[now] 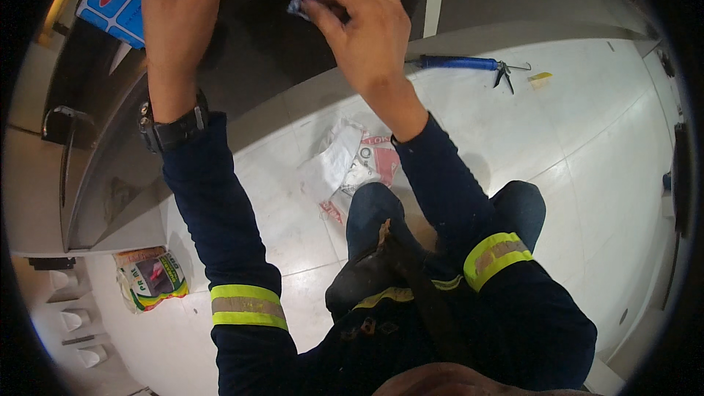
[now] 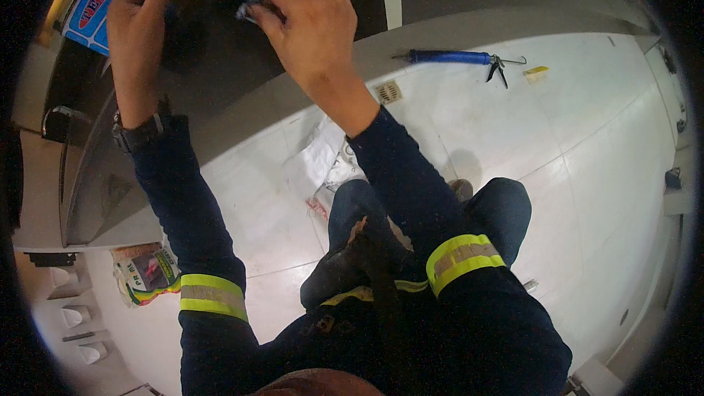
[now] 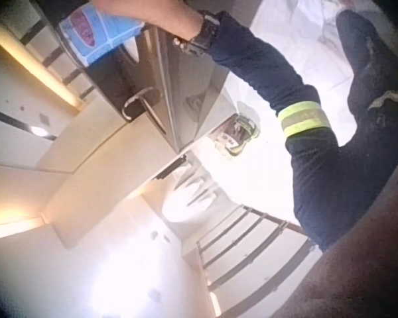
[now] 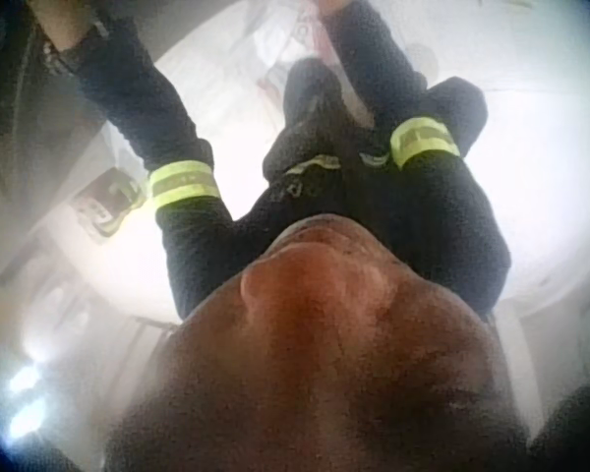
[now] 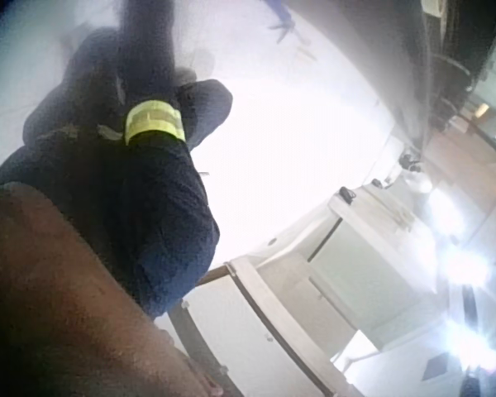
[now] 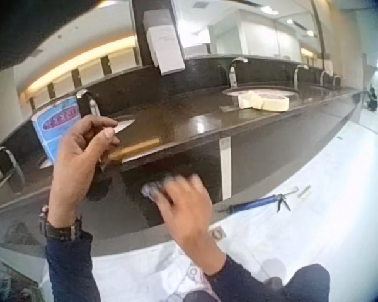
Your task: The person wipes a dark countertop with a cloth, retrieves a can and a roll of masking tape from a bucket, then applies strips of tape along the countertop edge. The person smooths the tape and continues wiping the surface.
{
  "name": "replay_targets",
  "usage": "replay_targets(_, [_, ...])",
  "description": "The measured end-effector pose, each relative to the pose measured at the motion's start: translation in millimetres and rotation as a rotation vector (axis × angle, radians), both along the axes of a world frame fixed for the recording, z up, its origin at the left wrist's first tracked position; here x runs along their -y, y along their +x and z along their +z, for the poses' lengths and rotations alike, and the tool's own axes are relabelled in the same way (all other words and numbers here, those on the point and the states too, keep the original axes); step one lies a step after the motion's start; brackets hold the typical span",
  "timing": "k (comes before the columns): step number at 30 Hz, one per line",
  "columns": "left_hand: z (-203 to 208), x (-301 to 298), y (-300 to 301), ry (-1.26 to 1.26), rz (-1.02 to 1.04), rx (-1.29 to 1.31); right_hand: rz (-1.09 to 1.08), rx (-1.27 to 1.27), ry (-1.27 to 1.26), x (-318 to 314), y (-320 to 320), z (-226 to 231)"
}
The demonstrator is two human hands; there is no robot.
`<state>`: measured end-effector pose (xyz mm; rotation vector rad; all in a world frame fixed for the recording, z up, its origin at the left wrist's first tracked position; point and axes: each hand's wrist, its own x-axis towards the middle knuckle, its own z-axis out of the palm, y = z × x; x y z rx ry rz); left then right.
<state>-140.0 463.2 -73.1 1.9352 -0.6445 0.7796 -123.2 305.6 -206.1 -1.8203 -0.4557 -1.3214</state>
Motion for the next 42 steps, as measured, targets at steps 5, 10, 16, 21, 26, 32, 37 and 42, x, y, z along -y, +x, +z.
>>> replay_targets(5, [5,4,4,-0.036,-0.027,-0.024,-0.059,-0.259,-0.133,-1,-22,-72])
replay_targets(10, [-1,1,2,-0.053,-0.023,-0.051,-0.051,-0.099,-0.056,-6,-11,-28])
replay_targets(16, [6,5,4,0.03,0.012,0.003,-0.028,-0.185,-0.097,-20,-17,-55])
replay_targets(21, [0,5,5,-0.037,-0.011,0.002,-0.048,-0.136,-0.077,-23,-21,-57])
replay_targets(26, [3,5,-4,0.038,0.074,0.036,-0.059,0.038,-0.044,-31,-6,9])
replay_targets(32, [1,3,3,-0.04,0.03,0.058,0.003,-0.242,-0.087,-32,-31,-67])
replay_targets(37, [1,6,-1,-0.041,0.082,0.238,0.01,-0.083,0.138,11,-2,-22])
replay_targets(42, [-39,-27,-36,-0.081,0.153,0.661,0.103,-0.025,0.147,24,7,-22])
